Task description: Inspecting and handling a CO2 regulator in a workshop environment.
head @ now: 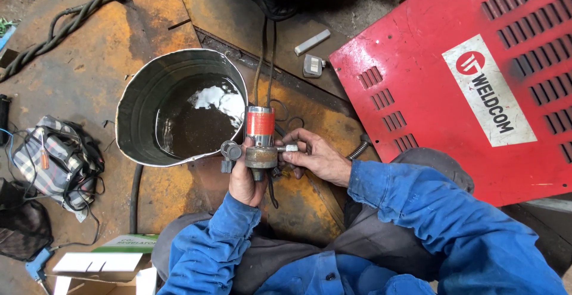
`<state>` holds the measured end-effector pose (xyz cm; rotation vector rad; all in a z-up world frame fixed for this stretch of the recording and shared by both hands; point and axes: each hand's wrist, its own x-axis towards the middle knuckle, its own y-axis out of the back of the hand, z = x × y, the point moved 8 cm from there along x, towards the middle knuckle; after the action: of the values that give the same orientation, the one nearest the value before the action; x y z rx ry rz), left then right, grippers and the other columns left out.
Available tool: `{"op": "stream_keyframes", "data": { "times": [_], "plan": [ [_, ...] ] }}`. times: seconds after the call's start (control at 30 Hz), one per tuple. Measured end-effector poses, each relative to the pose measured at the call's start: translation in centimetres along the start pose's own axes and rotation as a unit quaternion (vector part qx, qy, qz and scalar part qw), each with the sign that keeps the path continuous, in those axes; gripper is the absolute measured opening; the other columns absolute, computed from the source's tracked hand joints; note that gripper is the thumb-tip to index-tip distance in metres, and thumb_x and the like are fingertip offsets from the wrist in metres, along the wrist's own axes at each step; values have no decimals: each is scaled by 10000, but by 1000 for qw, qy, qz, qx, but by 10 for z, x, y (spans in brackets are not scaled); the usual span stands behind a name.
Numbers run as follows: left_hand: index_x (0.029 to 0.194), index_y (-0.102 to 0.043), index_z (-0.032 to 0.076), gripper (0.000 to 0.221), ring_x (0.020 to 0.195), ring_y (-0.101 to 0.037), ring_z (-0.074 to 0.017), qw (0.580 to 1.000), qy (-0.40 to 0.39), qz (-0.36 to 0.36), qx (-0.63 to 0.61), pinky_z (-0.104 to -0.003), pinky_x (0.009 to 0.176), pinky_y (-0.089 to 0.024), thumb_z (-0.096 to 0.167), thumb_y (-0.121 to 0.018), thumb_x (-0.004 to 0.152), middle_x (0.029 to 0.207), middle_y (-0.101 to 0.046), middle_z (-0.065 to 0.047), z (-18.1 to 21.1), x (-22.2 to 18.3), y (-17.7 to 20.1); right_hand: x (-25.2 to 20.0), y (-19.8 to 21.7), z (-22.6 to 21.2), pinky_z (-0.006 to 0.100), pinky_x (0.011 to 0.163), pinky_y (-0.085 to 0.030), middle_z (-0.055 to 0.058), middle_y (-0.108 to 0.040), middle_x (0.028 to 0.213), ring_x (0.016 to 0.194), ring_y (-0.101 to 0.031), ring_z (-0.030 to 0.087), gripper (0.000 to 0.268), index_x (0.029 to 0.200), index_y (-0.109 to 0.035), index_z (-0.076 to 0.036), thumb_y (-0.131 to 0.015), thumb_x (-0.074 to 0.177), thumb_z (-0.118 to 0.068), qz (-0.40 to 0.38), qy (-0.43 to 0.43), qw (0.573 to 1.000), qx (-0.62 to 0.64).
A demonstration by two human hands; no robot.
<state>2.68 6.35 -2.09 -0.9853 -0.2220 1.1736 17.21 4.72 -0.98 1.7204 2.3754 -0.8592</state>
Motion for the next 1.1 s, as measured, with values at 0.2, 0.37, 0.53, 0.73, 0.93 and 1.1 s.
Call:
{"op": "stream_keyframes", "data": {
  "times": [0.2,0.37,0.53,0.73,0.93,1.1],
  "plan": [
    [1345,-536,21,574,977,-698,-241,1000,2,0,5,-411,864,-577,501,-556,1030,1138,-697,-140,0,1,-1,1,1,2,267,648,-540,68,-708,1021,788,-631,104,410,1285,-535,-32,-689,956,-223,5,-5,1000,1],
    [1348,-536,23,574,986,-696,-242,1000,2,0,2,-413,864,-575,498,-563,1027,1142,-697,-142,0,0,-1,0,0,0,271,663,-551,64,-703,1035,866,-651,99,418,1291,-539,-38,-694,954,-229,4,-1,1000,-4],
    [1342,-534,28,565,990,-697,-245,1000,3,0,0,-418,862,-575,493,-567,1022,1139,-696,-141,1,2,-1,1,1,-1,272,669,-555,66,-709,1034,888,-664,106,425,1296,-548,-40,-697,952,-240,4,-2,1000,-10],
    [1331,-546,20,564,990,-698,-250,1000,4,-3,1,-418,864,-574,497,-559,1031,1140,-697,-145,1,2,-3,1,1,2,273,662,-555,70,-710,1032,876,-666,109,424,1293,-548,-35,-694,954,-243,4,2,1000,-5],
    [1305,-568,2,574,963,-702,-246,1000,4,-5,9,-409,860,-575,509,-554,1034,1131,-702,-142,0,2,-1,3,3,6,283,612,-566,83,-712,965,742,-656,124,397,1249,-531,-17,-663,980,-277,11,-7,1000,6],
    [1305,-569,5,586,937,-704,-242,1000,7,13,26,-405,858,-585,518,-550,1023,1110,-705,-140,1,2,-2,4,1,5,277,552,-572,81,-668,783,616,-673,138,468,1199,-583,-20,-506,1028,-448,8,-33,999,-43]
  ]
}}
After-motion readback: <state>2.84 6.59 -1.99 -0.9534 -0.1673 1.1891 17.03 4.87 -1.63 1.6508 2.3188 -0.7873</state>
